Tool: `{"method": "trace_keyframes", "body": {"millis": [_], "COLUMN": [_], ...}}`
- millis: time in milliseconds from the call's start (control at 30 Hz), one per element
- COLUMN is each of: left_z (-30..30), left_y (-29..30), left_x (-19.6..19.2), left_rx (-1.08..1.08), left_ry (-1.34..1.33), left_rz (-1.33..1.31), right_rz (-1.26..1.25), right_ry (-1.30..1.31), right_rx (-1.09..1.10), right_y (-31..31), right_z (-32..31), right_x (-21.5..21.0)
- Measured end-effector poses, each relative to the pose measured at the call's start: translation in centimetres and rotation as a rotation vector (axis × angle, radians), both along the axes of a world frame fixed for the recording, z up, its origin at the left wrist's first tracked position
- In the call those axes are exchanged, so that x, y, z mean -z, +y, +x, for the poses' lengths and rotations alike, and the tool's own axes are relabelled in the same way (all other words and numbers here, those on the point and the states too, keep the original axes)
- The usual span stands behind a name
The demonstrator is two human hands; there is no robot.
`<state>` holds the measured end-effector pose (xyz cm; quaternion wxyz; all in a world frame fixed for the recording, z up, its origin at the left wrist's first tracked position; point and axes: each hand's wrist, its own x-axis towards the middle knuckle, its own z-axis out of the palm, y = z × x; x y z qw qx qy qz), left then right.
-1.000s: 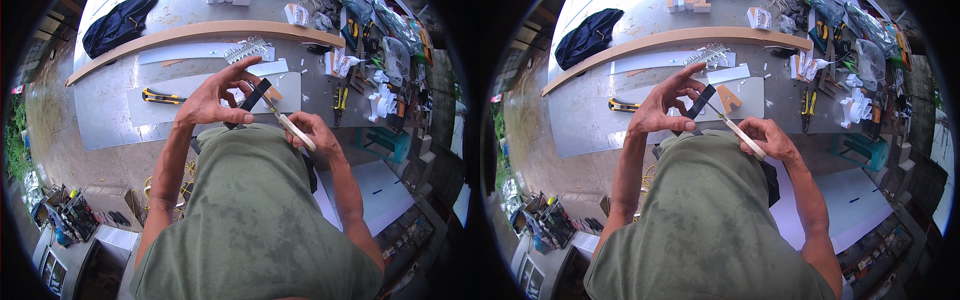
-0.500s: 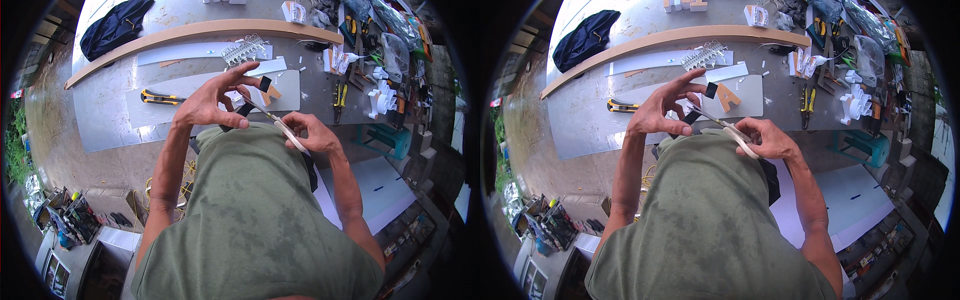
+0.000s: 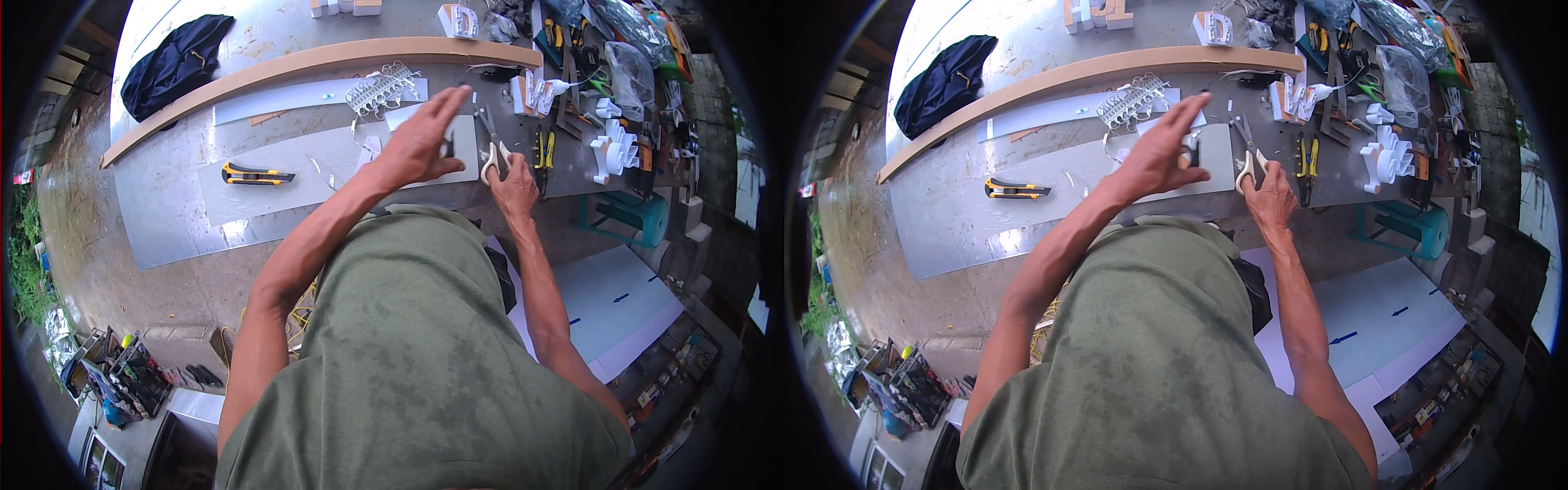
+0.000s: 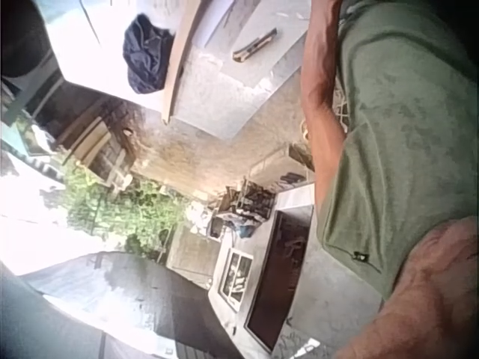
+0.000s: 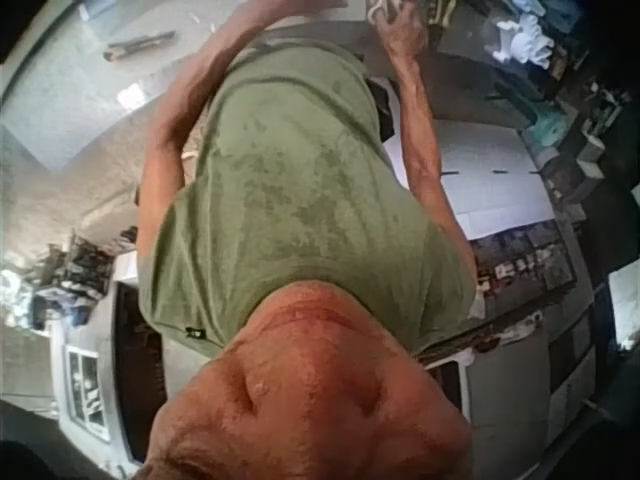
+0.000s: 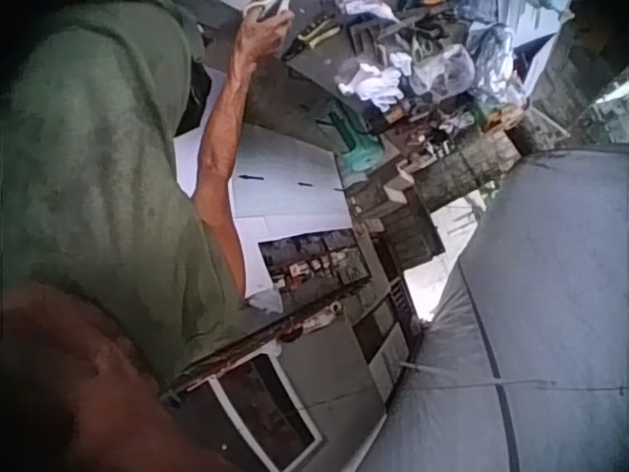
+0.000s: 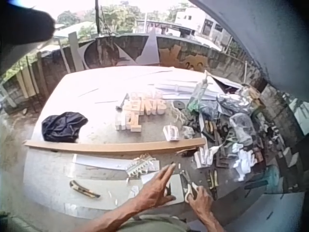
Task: Attaching LED modules and adhesive tape to the back of sign letters.
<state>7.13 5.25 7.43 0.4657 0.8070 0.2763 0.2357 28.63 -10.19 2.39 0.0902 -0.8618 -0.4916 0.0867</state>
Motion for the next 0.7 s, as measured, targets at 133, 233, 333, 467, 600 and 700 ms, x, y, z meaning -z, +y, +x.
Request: {"method": "trace_keyframes", "body": {"millis": [133, 233, 333, 467, 600, 700], "left_z": [6.6, 8.6, 9.3, 9.0, 5.1, 1.6], "left_y": [-0.4, -0.8, -0.8, -0.4, 0.8, 1.0], "left_x": [2.5, 5.1, 6.0, 3.5, 3.1, 0.2], "left_rx": [0.103, 0.163, 0.11, 0.008, 0.041, 0.054], "left_ry": [0.312, 0.46, 0.423, 0.39, -0.01, 0.011], "left_rz": [0.219, 0.31, 0.28, 0.092, -0.397, -0.554], "right_rz": [-0.046, -0.004, 0.128, 0.278, 0.367, 0.393], "right_ry": [-0.098, -0.051, -0.011, 0.342, 0.255, 0.23], "right_rx": [-0.143, -0.178, -0.164, -0.035, -0.273, -0.356], "right_y": [-0.2, 0.6, 2.1, 4.7, 7.0, 8.3], "right_z": [0.2, 0.2, -0.3, -1.0, -1.9, -3.2], "right_x": [1.0, -0.5, -1.9, -3.4, -4.9, -5.9]}}
